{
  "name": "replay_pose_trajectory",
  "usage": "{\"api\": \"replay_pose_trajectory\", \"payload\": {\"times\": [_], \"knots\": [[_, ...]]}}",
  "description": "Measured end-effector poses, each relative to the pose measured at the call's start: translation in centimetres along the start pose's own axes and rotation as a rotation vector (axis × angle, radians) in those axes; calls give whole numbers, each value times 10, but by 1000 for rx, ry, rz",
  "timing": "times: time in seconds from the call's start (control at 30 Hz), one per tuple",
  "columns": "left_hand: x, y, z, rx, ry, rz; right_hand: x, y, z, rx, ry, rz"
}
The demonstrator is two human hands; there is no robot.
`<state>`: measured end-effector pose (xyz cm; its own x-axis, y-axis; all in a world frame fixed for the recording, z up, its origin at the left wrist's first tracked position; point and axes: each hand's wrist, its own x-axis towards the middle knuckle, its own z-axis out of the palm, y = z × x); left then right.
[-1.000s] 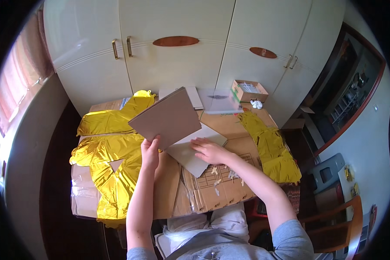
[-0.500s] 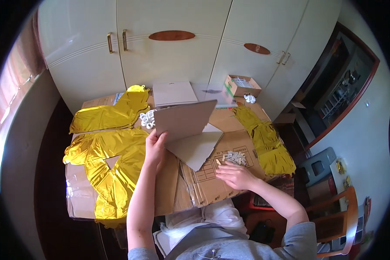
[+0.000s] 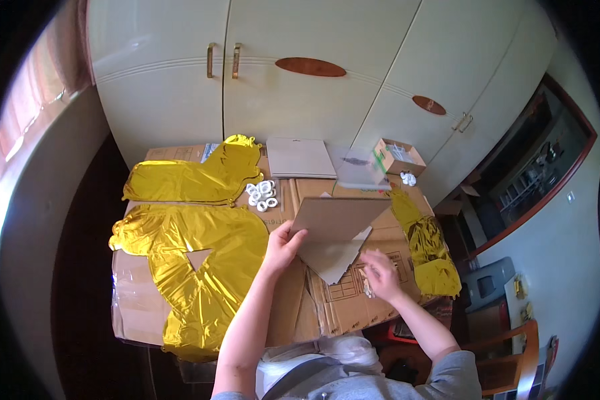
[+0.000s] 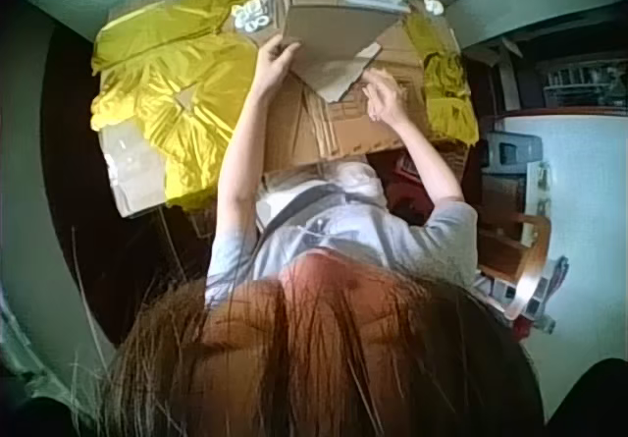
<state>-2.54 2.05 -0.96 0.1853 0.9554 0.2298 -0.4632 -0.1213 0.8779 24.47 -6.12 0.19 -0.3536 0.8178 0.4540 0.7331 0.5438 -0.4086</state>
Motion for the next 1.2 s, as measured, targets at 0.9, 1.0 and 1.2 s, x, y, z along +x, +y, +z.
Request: {"api": "replay_pose_trajectory", "payload": {"times": [0.9, 1.0, 1.2], "knots": [[20, 1, -3, 334, -6, -65, 82, 58, 40, 642, 297, 63], [24, -4, -2, 456, 17, -86, 78, 56, 35, 666, 265, 122], [19, -10, 30, 228, 151, -56, 72, 60, -1, 1190, -121, 293]]}}
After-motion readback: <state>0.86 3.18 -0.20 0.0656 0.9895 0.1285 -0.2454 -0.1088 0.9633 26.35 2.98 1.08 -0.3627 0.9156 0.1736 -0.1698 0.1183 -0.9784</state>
